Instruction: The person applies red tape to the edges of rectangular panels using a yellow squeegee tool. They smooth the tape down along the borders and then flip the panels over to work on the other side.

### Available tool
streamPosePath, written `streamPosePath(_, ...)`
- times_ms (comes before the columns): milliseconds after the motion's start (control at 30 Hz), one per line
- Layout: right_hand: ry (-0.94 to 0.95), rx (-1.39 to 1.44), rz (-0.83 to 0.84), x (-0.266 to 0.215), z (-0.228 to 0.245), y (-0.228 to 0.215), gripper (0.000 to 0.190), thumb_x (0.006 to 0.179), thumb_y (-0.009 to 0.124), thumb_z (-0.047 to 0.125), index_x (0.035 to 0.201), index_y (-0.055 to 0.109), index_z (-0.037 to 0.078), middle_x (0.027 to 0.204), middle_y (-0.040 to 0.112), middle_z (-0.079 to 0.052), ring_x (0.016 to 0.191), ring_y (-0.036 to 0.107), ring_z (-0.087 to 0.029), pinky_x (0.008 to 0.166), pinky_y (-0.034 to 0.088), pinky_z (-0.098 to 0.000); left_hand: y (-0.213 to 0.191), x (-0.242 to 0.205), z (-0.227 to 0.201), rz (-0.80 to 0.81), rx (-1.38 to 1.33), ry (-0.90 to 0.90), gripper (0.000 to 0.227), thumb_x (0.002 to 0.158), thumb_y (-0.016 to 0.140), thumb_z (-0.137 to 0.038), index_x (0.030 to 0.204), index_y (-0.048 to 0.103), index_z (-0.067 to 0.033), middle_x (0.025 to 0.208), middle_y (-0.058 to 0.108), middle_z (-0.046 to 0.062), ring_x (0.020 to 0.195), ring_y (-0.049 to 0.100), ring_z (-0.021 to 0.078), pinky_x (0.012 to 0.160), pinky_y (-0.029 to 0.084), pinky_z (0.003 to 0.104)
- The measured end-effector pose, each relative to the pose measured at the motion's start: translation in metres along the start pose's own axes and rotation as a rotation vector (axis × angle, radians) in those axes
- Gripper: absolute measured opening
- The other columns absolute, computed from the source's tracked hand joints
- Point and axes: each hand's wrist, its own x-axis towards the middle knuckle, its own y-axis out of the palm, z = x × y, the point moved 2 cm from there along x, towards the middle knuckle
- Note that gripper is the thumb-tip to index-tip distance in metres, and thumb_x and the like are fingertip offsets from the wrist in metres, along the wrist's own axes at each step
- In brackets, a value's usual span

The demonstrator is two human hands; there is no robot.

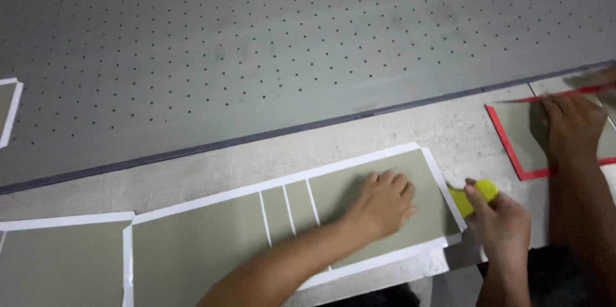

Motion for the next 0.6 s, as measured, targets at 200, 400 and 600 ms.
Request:
streamPosePath(200,-0.200,-0.213,-0.020,0.031,0.018,0.039,0.058,0.098,0.070,0.050,0.080,0.076,-0.005,0.073,0.074,-0.018,0.074,0.070,-0.023,0.067,0.046,-0.0390,-0.008,-0.017,0.023,-0.130,-0.159,0.066,0.047,0.095,0.059,-0.049,0.136,0.063,-0.0249,0.126,0.058,0.013,0.117,0.054,0.0355,0.098,0.037,0.054)
streamPosePath(400,-0.389,-0.174,-0.034,0.033,0.042,0.062,0.053,0.104,0.077,0.043,0.107,0.078,-0.011,0.086,0.072,-0.027,0.086,0.073,-0.044,0.065,0.057,-0.0488,-0.051,-0.025,0.039,0.137,-0.242,0.043,0.039,0.108,0.038,-0.030,0.136,0.062,-0.0180,0.126,0.057,0.012,0.128,0.055,0.0280,0.118,0.030,0.056)
streamPosePath(600,-0.559,-0.636,-0.145,-0.075,0.021,0.090,0.028,0.097,0.064,0.027,0.111,0.080,0.010,0.082,0.077,-0.020,0.078,0.076,-0.040,0.066,0.060,-0.0507,-0.024,-0.029,0.050,-0.114,-0.245,0.149,0.053,0.105,0.036,-0.011,0.158,0.033,-0.0082,0.132,0.055,0.017,0.125,0.054,0.0350,0.113,0.039,0.051)
